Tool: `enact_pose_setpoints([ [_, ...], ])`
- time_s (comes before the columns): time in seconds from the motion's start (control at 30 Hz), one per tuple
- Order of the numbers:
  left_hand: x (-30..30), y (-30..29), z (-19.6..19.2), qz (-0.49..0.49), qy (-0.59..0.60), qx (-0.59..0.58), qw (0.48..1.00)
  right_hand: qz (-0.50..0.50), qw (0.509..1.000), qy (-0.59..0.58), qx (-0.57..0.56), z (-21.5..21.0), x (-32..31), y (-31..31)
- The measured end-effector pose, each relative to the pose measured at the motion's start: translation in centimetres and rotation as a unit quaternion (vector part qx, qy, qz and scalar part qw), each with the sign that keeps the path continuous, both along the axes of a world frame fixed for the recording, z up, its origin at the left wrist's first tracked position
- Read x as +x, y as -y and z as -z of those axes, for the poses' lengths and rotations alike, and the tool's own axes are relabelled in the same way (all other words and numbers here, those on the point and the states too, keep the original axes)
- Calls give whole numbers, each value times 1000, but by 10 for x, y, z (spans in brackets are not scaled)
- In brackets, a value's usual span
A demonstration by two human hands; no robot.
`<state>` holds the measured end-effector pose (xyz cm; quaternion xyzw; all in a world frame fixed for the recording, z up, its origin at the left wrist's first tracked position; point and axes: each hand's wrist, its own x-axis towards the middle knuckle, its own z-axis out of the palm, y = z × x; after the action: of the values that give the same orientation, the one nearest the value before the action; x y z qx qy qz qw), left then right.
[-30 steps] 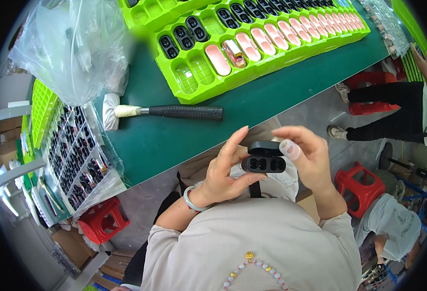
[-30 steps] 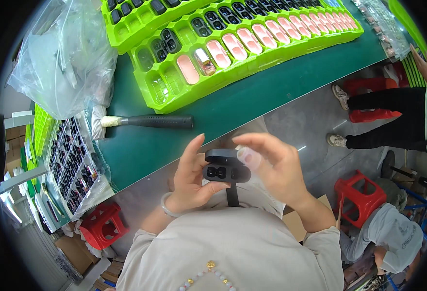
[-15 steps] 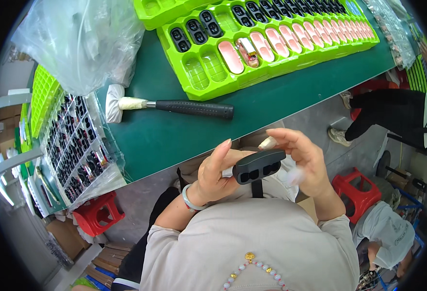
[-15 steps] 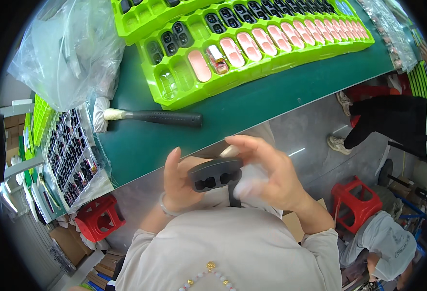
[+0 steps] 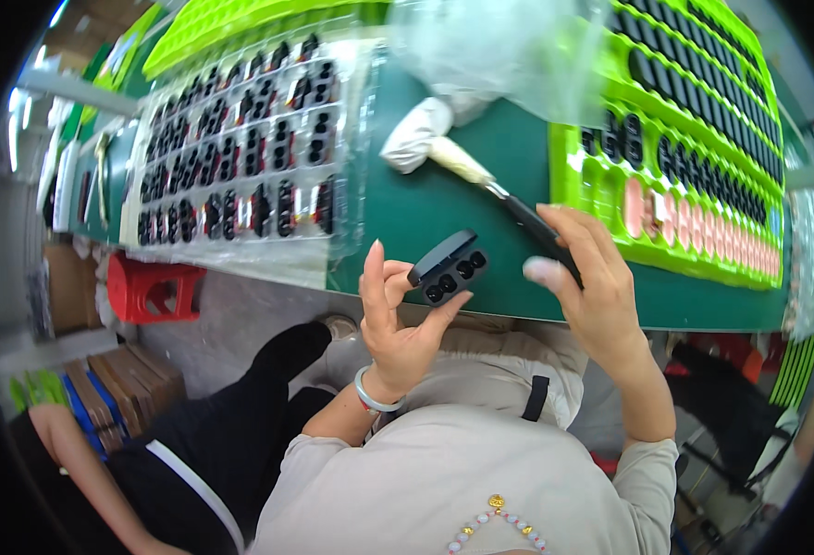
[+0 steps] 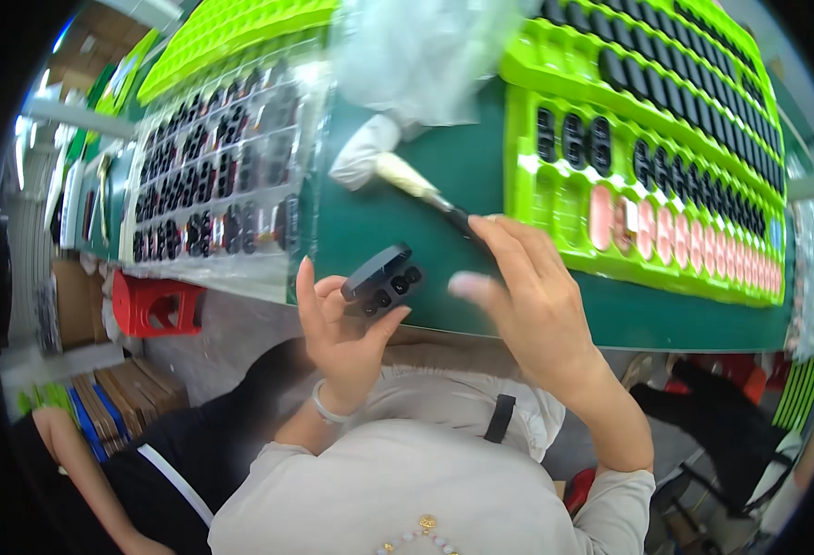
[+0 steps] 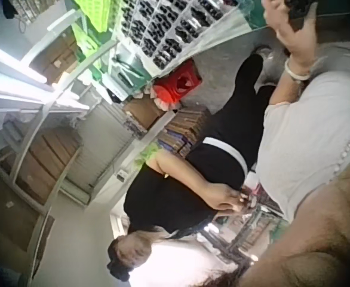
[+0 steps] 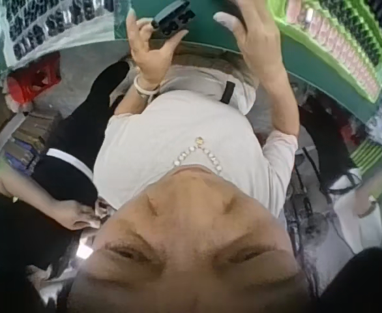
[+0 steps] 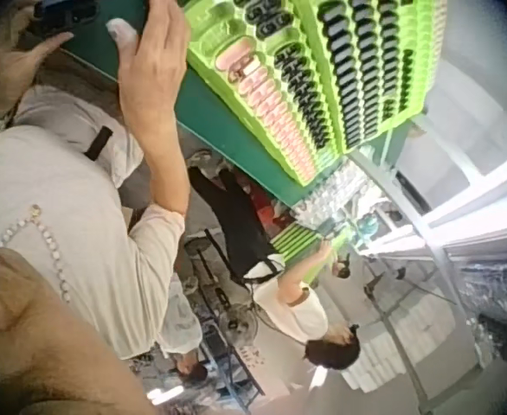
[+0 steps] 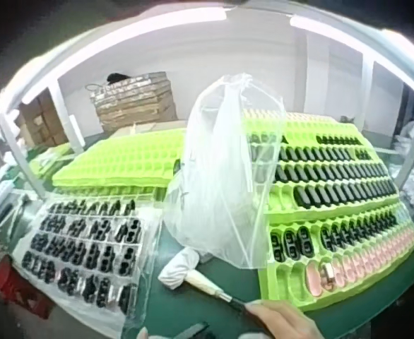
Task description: The person assembles small black electronic devices at a factory workstation. They pick up a black casing, insert a battery and a circuit board, and close the unit. The person then uses a white rubber mallet to tap the device, likely to secure the casing, before placing it into a green plastic tray. This process is repeated for multiple units.
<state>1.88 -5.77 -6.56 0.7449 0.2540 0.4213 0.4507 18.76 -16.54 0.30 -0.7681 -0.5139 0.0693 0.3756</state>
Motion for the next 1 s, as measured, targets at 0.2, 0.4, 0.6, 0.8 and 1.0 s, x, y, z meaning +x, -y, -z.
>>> enact_pose_setpoints([
  [0.2, -14, -3, 16, -80, -85, 165, 979, -9, 961, 253, -114, 24, -7, -61],
  [0.4, -10, -9, 21, -81, -68, 178, 978, -45, 981, 138, -131, 11, -6, -63],
  [0.6, -13, -5, 25, -98, -94, 159, 978, 0, 969, -245, -43, -20, -40, 18],
  [0.8, -11, -1, 32, -117, -62, 117, 984, -56, 979, -73, -181, -27, -49, 43],
  [1.0, -12, -1, 32, -102, -58, 100, 988, -54, 976, -75, -199, -33, -57, 41],
])
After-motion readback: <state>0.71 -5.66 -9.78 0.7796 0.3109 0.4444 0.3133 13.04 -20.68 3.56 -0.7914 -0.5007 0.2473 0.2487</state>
